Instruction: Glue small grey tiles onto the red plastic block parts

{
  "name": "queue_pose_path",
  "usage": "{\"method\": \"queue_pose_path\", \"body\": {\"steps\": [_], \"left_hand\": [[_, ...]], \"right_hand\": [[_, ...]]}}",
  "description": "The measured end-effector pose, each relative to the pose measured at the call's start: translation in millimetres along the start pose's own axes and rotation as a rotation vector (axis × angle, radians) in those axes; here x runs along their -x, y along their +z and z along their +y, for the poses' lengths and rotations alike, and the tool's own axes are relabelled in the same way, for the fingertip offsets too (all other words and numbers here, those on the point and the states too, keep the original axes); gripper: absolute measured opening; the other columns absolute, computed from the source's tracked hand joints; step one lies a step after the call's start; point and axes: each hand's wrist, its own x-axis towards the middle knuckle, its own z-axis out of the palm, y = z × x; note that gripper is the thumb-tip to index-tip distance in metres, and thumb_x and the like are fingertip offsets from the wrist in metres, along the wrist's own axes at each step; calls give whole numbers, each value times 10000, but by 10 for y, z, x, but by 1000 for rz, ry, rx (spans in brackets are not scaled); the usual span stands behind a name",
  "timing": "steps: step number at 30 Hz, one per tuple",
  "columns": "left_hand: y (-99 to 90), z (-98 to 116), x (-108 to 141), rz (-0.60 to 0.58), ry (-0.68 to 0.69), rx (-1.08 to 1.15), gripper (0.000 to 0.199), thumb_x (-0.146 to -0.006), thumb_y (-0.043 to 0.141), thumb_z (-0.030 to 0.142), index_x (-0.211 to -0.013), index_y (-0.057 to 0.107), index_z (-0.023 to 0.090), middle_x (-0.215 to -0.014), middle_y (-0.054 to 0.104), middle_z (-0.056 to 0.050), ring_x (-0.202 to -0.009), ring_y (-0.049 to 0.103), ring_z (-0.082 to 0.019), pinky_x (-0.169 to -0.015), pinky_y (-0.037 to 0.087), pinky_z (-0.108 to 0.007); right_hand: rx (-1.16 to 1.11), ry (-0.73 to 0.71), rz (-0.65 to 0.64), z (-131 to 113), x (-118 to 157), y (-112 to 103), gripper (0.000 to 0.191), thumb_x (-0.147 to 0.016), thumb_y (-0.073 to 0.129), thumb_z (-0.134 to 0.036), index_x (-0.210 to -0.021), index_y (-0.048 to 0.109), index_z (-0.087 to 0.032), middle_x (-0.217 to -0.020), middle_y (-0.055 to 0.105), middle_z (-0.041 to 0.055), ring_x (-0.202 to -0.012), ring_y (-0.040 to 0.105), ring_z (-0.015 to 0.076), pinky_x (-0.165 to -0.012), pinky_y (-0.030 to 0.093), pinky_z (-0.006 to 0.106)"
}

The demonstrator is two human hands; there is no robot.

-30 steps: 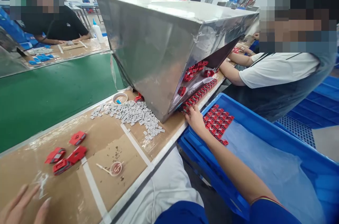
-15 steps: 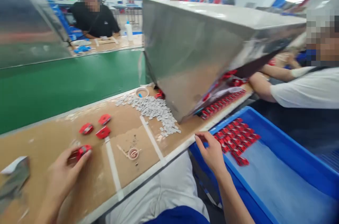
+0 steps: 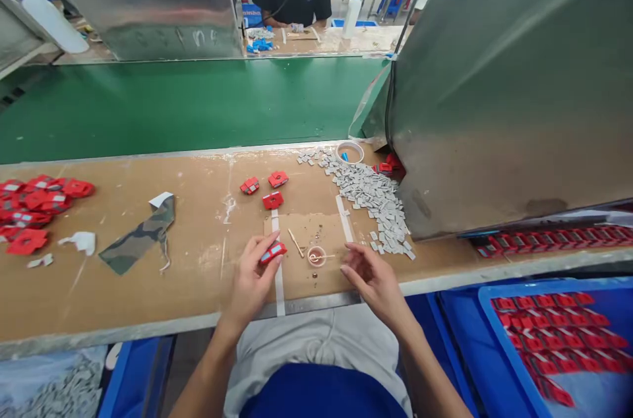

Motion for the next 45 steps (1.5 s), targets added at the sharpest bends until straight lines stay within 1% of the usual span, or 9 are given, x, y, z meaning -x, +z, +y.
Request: {"method": "queue_pose_path", "body": {"steps": [3,7,13,19,25,32,35,40,45], "left_hand": [[20,-4,46,-27,75,-108,327,-922,698,249,-1248,702,218,-1086,723,-81,-990,709,-216,-882,581,-350],[46,-16,104,-23,150,-84,206,-918,717,241,-1123,725,216,-1082,731,-87,-997,714,-224,-880,586,-341],[175,-4,239,-78,118,56,165,-912,721,201,-1075,744,210,-1016,719,-79,-914,705,-195,-754,575,-266],[218,-17,290,-188,178,78,174,-884,745,186,-1058,748,195,-987,754,-94,-920,722,-219,-807,592,-316],[157,-27,257,-221,137,12,158,-886,724,176,-1044,738,180,-932,790,-74,-803,731,-184,-711,578,-255],[162,-33,253,-218,183,-19,209,-862,706,105,-1049,732,195,-933,782,-49,-818,729,-168,-732,571,-237],[178,-35,264,-210,200,-46,194,-882,704,121,-1060,729,192,-931,783,-52,-811,729,-167,-722,570,-236],[194,-52,285,-209,210,-70,229,-884,704,106,-1095,723,194,-989,791,-61,-878,747,-178,-785,582,-249],[196,-49,288,-211,221,-86,202,-894,712,114,-1080,711,194,-955,776,-50,-838,735,-167,-753,576,-239]], "right_hand": [[12,-73,-35,-102,-143,115,332,-1004,622,-427,-1239,666,-196,-891,710,62,-705,639,178,-643,560,296],[27,-151,-74,-198,-230,160,192,-1033,584,-318,-1056,739,-207,-889,727,67,-710,633,171,-626,513,283],[-25,-203,-91,-238,-271,161,138,-1017,599,-228,-954,721,-216,-909,757,68,-801,705,189,-686,539,289],[-100,-231,89,-212,-316,269,129,-979,663,-234,-851,674,-224,-857,761,53,-790,730,187,-729,579,306],[-165,-176,197,-172,-291,375,188,-946,719,-330,-794,666,-233,-811,788,47,-753,761,201,-693,599,312],[-442,160,289,-101,-211,361,316,-847,811,-503,-797,690,-215,-795,785,58,-734,747,194,-678,598,302],[-529,210,295,-185,-171,349,324,-830,835,-492,-787,672,-215,-770,778,42,-680,721,167,-645,591,279],[-484,93,199,-401,-49,343,236,-899,790,-410,-814,678,-221,-812,796,52,-745,764,186,-694,618,295],[-312,-34,145,-458,-12,369,148,-930,753,-317,-834,693,-221,-830,804,59,-781,788,197,-721,629,290]]}}
